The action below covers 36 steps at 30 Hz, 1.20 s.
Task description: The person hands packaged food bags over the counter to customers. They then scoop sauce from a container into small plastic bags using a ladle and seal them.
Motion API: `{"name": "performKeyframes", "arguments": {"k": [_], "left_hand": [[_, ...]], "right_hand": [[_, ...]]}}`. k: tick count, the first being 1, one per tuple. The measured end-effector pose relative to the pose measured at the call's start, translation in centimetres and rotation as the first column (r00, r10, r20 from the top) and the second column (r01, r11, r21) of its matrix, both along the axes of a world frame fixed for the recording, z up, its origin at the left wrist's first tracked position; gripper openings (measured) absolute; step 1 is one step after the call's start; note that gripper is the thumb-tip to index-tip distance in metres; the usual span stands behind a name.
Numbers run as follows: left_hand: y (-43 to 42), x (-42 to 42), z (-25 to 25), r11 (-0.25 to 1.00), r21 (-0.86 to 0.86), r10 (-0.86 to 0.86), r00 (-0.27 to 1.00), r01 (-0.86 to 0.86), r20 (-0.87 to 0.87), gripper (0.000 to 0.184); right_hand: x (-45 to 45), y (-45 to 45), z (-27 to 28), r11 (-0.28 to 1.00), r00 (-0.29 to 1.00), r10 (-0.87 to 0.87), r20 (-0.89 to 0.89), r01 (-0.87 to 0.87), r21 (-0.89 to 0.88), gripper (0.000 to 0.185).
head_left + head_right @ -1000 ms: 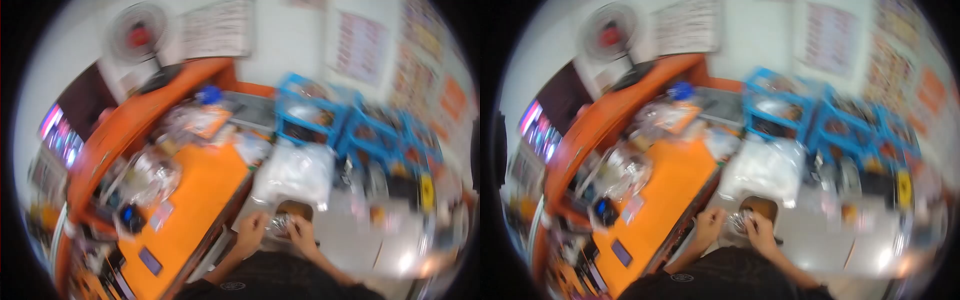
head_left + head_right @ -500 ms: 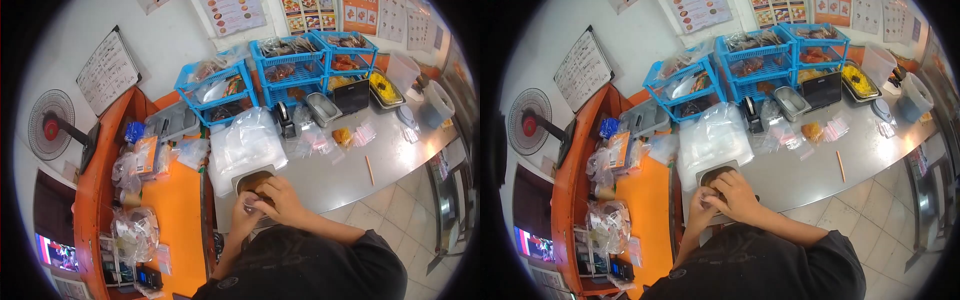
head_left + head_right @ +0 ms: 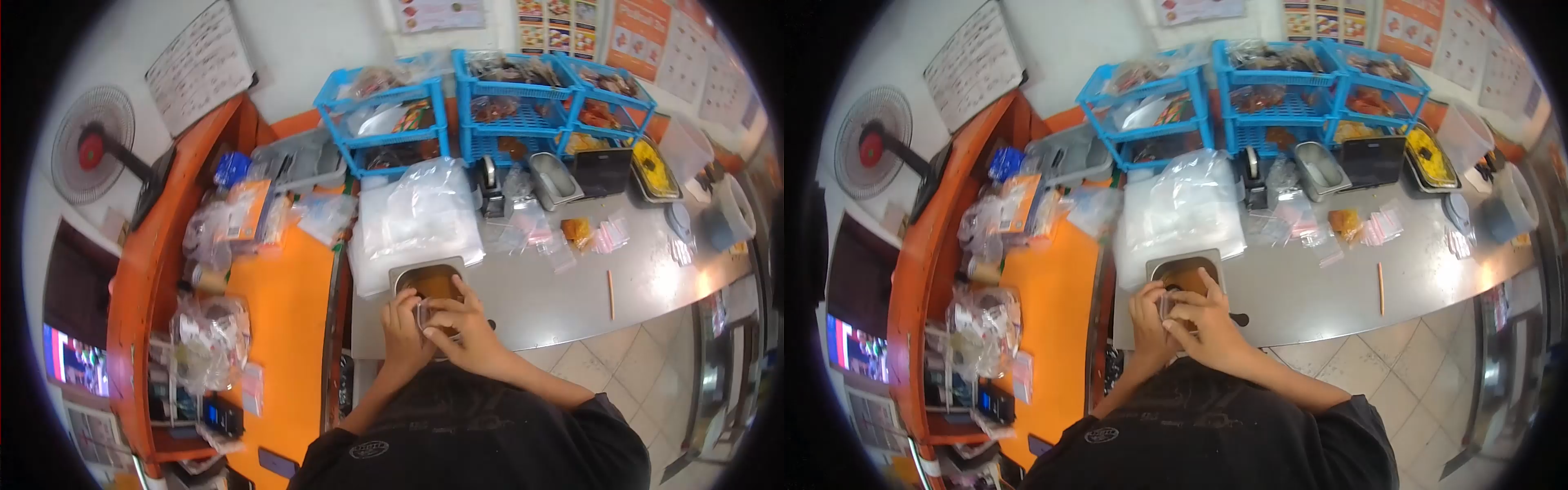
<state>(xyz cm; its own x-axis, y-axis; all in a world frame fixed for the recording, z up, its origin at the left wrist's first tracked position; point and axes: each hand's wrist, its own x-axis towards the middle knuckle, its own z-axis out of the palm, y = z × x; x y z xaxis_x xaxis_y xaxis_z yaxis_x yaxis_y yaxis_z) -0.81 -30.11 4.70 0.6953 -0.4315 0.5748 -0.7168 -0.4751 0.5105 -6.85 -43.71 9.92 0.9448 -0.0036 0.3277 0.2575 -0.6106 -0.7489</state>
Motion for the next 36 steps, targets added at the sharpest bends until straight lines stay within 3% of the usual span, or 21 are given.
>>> {"name": "performKeyframes", "arguments": {"k": [2,4,5,7,8,10,13,16,18,20,22,23,25,30,35,36], "left_hand": [[1.0,0.9,0.5,0.993,-0.054,0.097,0.993,-0.101,-0.068,0.047],[3.0,0.8,0.2,0.974,-0.090,0.193,0.967,-0.209,-0.165,0.047],[4.0,1.5,0.2,0.957,-0.151,0.216,0.956,-0.248,-0.197,0.047],[5.5,1.9,-0.3,0.928,-0.224,0.249,0.942,-0.299,-0.225,0.047],[6.1,2.0,-0.8,0.922,-0.236,0.234,0.927,-0.308,-0.294,0.048],[6.3,1.9,-1.6,0.904,-0.288,0.193,0.902,-0.316,-0.386,0.048],[6.0,1.5,-2.9,0.898,-0.283,0.162,0.852,-0.336,-0.498,0.047],[6.0,1.2,-3.0,0.912,-0.279,0.175,0.900,-0.301,-0.400,0.043],[6.6,1.2,-3.5,0.917,-0.280,0.138,0.885,-0.284,-0.444,0.040],[7.1,1.1,-3.8,0.922,-0.282,0.103,0.867,-0.267,-0.487,0.037],[7.3,0.9,-3.9,0.862,-0.418,-0.228,0.517,-0.286,-0.825,0.032],[7.2,0.8,-3.9,0.861,-0.419,-0.226,0.518,-0.290,-0.825,0.032],[6.6,0.7,-4.0,0.678,-0.563,-0.529,0.217,-0.473,-0.820,0.033],[5.7,0.7,-3.4,0.655,-0.600,-0.557,0.243,-0.460,-0.794,0.036],[5.8,0.8,-3.3,0.658,-0.596,-0.550,0.247,-0.461,-0.798,0.038],[5.9,0.6,-2.9,0.725,-0.530,-0.428,0.315,-0.440,-0.847,0.037]], "right_hand": [[0.3,-0.9,1.2,0.965,1.000,-0.018,0.020,0.012,0.261,0.010],[1.0,-3.7,1.8,0.974,0.965,-0.216,0.152,0.201,0.104,0.019],[0.6,-4.6,1.1,0.979,0.972,-0.191,0.137,0.179,0.094,0.019],[0.9,-5.9,-0.6,0.953,0.977,-0.214,0.006,0.210,-0.219,0.024],[0.8,-5.4,-1.6,0.954,0.979,-0.201,0.006,0.197,-0.226,0.024],[0.2,-4.3,-3.7,0.920,0.938,-0.181,-0.295,0.056,-0.388,0.027],[1.1,-3.2,-6.0,0.903,0.856,-0.228,-0.463,0.008,-0.429,0.025],[2.0,-3.4,-5.8,0.824,0.922,-0.179,-0.343,-0.050,-0.564,0.013],[2.9,-4.0,-5.6,0.772,0.948,-0.151,-0.279,-0.063,-0.632,0.011],[3.8,-4.5,-5.0,0.643,0.986,-0.110,-0.129,-0.029,-0.765,0.012],[4.4,-4.8,-5.5,0.632,0.994,-0.068,-0.091,-0.027,-0.775,0.012],[4.6,-4.9,-5.6,0.621,0.998,-0.031,-0.049,-0.019,-0.784,0.012],[4.5,-4.8,-5.6,0.638,0.998,-0.002,-0.061,-0.046,-0.769,0.011],[3.5,-5.5,-6.3,0.707,0.992,0.086,-0.088,-0.123,-0.696,0.010],[2.4,-5.8,-6.2,0.866,0.968,0.091,-0.233,-0.193,-0.461,0.009],[2.1,-6.0,-6.2,0.867,0.965,0.089,-0.246,-0.197,-0.458,0.009]]}}
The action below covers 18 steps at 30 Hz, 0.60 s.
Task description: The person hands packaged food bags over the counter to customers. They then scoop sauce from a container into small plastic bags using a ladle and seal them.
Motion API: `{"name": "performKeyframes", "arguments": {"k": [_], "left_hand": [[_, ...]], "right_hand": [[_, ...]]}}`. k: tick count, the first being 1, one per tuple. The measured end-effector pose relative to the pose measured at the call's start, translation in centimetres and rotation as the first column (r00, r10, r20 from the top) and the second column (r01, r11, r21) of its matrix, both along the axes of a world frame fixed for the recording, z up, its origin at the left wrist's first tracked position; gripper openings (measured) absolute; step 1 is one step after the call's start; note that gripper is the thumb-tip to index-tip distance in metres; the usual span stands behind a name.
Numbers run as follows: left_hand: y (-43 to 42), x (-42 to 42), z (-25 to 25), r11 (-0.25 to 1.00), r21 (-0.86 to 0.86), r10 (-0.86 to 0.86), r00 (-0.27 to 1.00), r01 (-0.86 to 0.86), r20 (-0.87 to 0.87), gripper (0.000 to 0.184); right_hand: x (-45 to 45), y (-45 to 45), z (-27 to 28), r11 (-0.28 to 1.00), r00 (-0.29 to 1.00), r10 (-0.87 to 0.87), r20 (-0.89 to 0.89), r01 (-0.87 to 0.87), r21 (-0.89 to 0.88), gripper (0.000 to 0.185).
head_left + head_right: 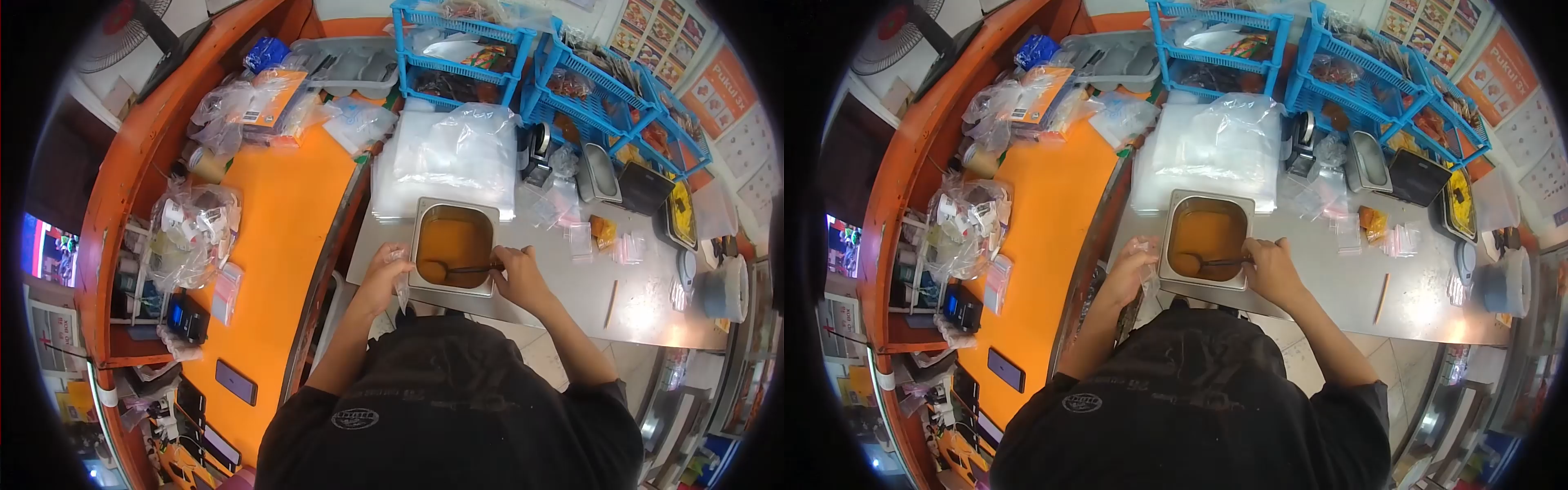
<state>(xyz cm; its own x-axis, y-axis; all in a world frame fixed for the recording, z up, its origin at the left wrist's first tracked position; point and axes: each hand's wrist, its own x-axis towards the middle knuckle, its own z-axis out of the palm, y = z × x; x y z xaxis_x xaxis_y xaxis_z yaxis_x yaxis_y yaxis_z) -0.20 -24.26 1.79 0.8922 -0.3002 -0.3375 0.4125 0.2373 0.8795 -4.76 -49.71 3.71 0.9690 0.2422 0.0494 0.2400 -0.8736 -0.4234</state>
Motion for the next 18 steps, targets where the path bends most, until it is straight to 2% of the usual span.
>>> {"name": "performKeyframes", "arguments": {"k": [1,2,4,5,7,11,13,16,18], "left_hand": [[0.1,0.1,0.4,0.990,0.138,0.020,0.997,-0.030,0.079,0.036],[0.4,0.4,0.2,0.990,0.139,0.018,0.997,-0.029,0.076,0.036],[1.0,1.0,-0.1,0.970,0.218,0.028,0.937,-0.110,0.348,0.040],[0.8,1.1,1.1,0.970,0.219,0.025,0.937,-0.108,0.348,0.040],[0.5,0.8,3.8,0.876,0.417,-0.048,0.817,-0.242,0.575,0.046],[0.9,1.3,3.5,0.920,0.347,-0.069,0.793,-0.185,0.606,0.053],[0.9,1.9,2.5,0.876,0.405,-0.097,0.725,-0.263,0.682,0.055],[0.1,1.5,3.4,0.832,0.487,-0.140,0.748,-0.267,0.648,0.056],[-0.5,1.3,3.8,0.848,0.464,-0.135,0.743,-0.255,0.655,0.057]], "right_hand": [[0.0,-0.3,0.1,0.992,0.997,-0.050,-0.054,0.056,0.110,0.008],[-0.1,-0.6,0.1,0.970,0.989,-0.094,-0.113,0.117,0.216,0.008],[-0.3,-1.4,-1.1,0.949,0.987,-0.108,-0.123,0.139,0.282,0.009],[-0.4,-1.7,-1.5,0.925,0.984,-0.121,-0.133,0.160,0.346,0.009],[-0.6,-2.2,-1.5,0.911,0.977,-0.144,-0.158,0.193,0.363,0.009],[-1.1,-3.1,-1.7,0.843,0.953,-0.209,-0.222,0.290,0.453,0.008],[-1.3,-3.6,-2.2,0.844,0.961,-0.219,-0.169,0.273,0.462,0.007],[-1.8,-3.9,-2.2,0.828,0.959,-0.258,-0.120,0.283,0.484,0.006],[-2.1,-4.1,-2.3,0.809,0.950,-0.288,-0.122,0.309,0.501,0.006]]}}
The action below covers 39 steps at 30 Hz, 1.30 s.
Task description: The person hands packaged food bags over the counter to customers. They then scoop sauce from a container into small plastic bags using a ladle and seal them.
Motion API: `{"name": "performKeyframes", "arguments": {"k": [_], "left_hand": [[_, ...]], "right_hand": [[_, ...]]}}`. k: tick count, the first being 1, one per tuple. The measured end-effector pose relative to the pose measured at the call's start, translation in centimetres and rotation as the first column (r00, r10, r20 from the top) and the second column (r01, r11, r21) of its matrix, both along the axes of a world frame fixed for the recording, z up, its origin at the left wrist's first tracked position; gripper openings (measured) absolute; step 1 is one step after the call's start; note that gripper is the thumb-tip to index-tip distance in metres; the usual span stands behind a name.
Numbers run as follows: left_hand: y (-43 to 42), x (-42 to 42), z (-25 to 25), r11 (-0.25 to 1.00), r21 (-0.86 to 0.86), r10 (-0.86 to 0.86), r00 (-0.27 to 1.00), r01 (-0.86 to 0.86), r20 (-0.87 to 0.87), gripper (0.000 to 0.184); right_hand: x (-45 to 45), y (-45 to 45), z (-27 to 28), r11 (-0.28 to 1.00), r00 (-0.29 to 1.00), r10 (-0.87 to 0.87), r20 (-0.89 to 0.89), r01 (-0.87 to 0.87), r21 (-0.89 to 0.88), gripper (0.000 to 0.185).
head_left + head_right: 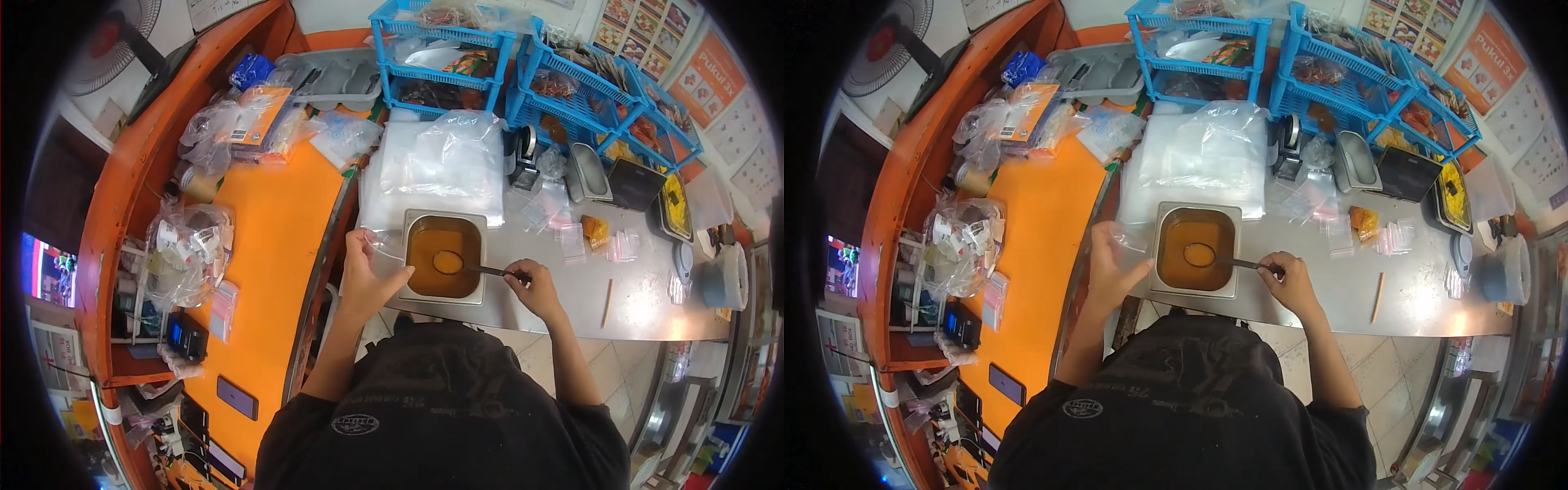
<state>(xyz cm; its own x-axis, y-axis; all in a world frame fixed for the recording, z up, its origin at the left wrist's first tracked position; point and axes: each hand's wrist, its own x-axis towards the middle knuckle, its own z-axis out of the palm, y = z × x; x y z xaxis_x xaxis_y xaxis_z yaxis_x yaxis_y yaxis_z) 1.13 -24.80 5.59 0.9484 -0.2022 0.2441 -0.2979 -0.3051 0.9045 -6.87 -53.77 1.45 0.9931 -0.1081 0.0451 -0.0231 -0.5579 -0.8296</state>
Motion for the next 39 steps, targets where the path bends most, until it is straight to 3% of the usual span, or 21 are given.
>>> {"name": "performKeyframes", "arguments": {"k": [2,4,11,20,22,23,25,33,38,39], "left_hand": [[-0.3,0.1,-0.3,1.000,-0.026,-0.015,1.000,0.015,0.006,0.057],[-0.6,0.3,-1.1,0.976,-0.212,-0.059,0.996,0.044,-0.063,0.057],[-0.9,0.3,-0.8,0.991,-0.111,-0.067,0.994,0.076,0.085,0.055],[-1.1,0.3,-1.2,0.954,-0.284,-0.083,0.994,0.098,0.065,0.053],[-1.0,0.6,-0.9,0.992,-0.065,-0.092,0.967,0.110,0.238,0.056],[-1.1,0.6,-0.9,0.992,-0.065,-0.093,0.967,0.111,0.235,0.056],[-1.6,0.5,-0.9,0.965,-0.233,-0.091,0.986,0.122,0.139,0.061],[-1.9,0.4,-0.3,0.958,-0.230,-0.123,0.968,0.174,0.221,0.065],[-1.9,0.3,-0.2,0.941,-0.293,-0.115,0.975,0.168,0.189,0.059],[-1.5,0.4,-0.2,0.963,-0.218,-0.112,0.972,0.156,0.205,0.055]], "right_hand": [[-0.3,-0.2,-0.2,0.999,1.000,-0.019,0.021,0.020,-0.028,0.007],[-0.4,-0.4,-0.1,0.999,0.999,-0.030,0.024,0.030,-0.026,0.007],[-0.3,-0.7,-0.2,0.998,0.999,-0.036,0.032,0.038,-0.044,0.009],[-0.3,-0.4,-0.2,0.998,0.996,-0.051,0.066,0.054,-0.040,0.008],[-0.3,-0.4,-0.4,0.998,0.997,-0.050,0.056,0.052,-0.039,0.008],[-0.4,-0.5,-0.4,0.998,0.998,-0.050,0.048,0.051,-0.038,0.009],[-0.5,-0.4,-0.2,0.998,0.997,-0.060,0.042,0.061,-0.026,0.009],[-0.5,-0.1,0.6,0.997,0.997,-0.069,0.045,0.070,-0.027,0.010],[-0.5,0.7,5.3,0.995,0.973,-0.089,0.214,0.095,-0.019,0.011],[-0.5,0.9,6.1,0.996,0.973,-0.084,0.214,0.090,-0.019,0.011]]}}
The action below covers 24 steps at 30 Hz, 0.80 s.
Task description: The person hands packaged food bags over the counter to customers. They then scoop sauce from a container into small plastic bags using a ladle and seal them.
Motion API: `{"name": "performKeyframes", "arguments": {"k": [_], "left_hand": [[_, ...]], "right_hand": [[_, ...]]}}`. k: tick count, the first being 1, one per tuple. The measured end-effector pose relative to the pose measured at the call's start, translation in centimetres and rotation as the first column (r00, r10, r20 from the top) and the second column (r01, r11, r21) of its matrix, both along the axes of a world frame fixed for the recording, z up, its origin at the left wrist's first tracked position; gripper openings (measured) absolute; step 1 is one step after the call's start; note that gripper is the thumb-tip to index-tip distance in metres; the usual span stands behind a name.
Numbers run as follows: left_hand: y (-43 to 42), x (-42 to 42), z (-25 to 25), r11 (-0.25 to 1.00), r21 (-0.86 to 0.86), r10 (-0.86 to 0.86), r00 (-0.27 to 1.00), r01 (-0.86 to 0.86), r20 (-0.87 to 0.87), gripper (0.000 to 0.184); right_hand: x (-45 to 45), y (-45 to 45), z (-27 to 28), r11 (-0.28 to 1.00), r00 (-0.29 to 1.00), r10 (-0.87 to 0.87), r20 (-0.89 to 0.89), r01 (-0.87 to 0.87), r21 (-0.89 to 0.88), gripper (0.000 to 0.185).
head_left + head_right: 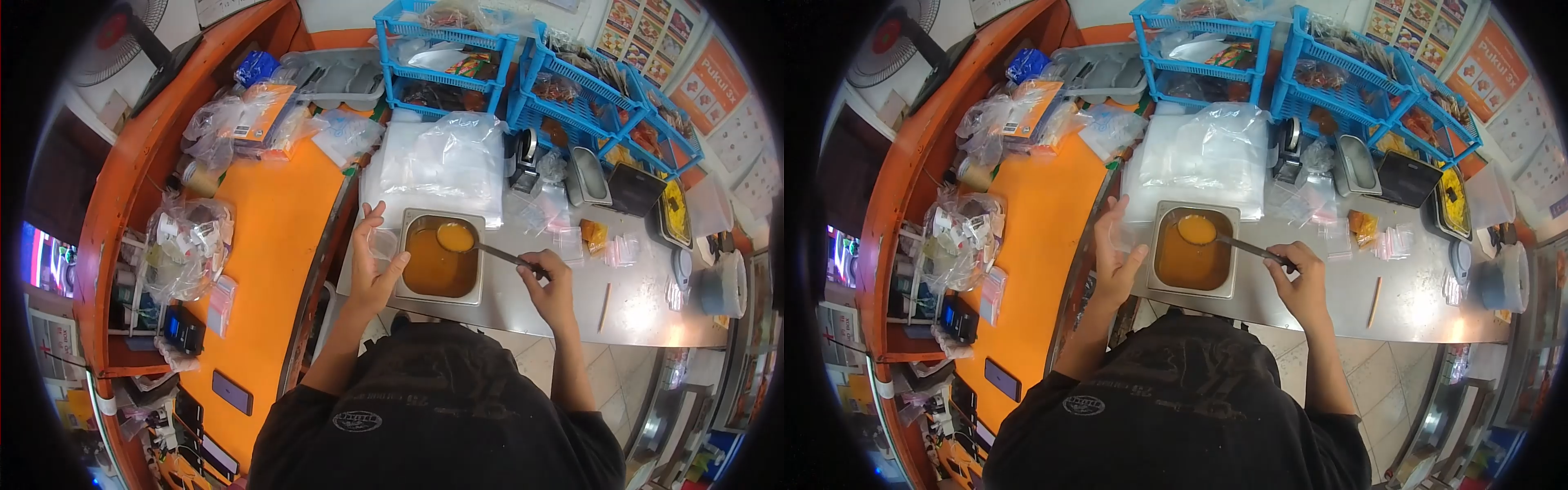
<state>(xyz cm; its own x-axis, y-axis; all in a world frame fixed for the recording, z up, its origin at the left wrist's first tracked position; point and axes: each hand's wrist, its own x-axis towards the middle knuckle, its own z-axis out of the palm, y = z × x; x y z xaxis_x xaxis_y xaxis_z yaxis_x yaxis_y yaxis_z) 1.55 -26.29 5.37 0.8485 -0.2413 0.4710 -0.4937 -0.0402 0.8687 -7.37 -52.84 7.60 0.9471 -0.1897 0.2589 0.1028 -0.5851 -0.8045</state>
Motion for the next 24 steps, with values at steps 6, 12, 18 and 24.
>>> {"name": "performKeyframes", "arguments": {"k": [6,12,18,24], "left_hand": [[0.2,-0.1,0.0,0.998,0.064,0.026,0.999,-0.029,0.038,0.045],[0.0,-0.3,0.2,0.997,0.061,0.040,0.999,-0.041,0.014,0.051],[-0.1,-0.1,-0.3,0.993,0.107,0.049,0.998,-0.053,0.038,0.056],[-0.5,0.2,-1.1,0.999,0.009,0.034,0.999,-0.034,0.029,0.047]], "right_hand": [[0.0,0.3,-1.0,0.999,0.997,-0.032,0.077,0.033,-0.020,0.014],[-0.1,0.4,-4.8,0.999,0.995,-0.041,-0.090,0.040,-0.009,0.012],[0.1,0.7,-0.2,0.996,0.996,-0.084,0.034,0.084,0.013,0.012],[-0.3,0.8,-4.8,0.998,0.998,-0.053,-0.046,0.052,-0.024,0.010]]}}
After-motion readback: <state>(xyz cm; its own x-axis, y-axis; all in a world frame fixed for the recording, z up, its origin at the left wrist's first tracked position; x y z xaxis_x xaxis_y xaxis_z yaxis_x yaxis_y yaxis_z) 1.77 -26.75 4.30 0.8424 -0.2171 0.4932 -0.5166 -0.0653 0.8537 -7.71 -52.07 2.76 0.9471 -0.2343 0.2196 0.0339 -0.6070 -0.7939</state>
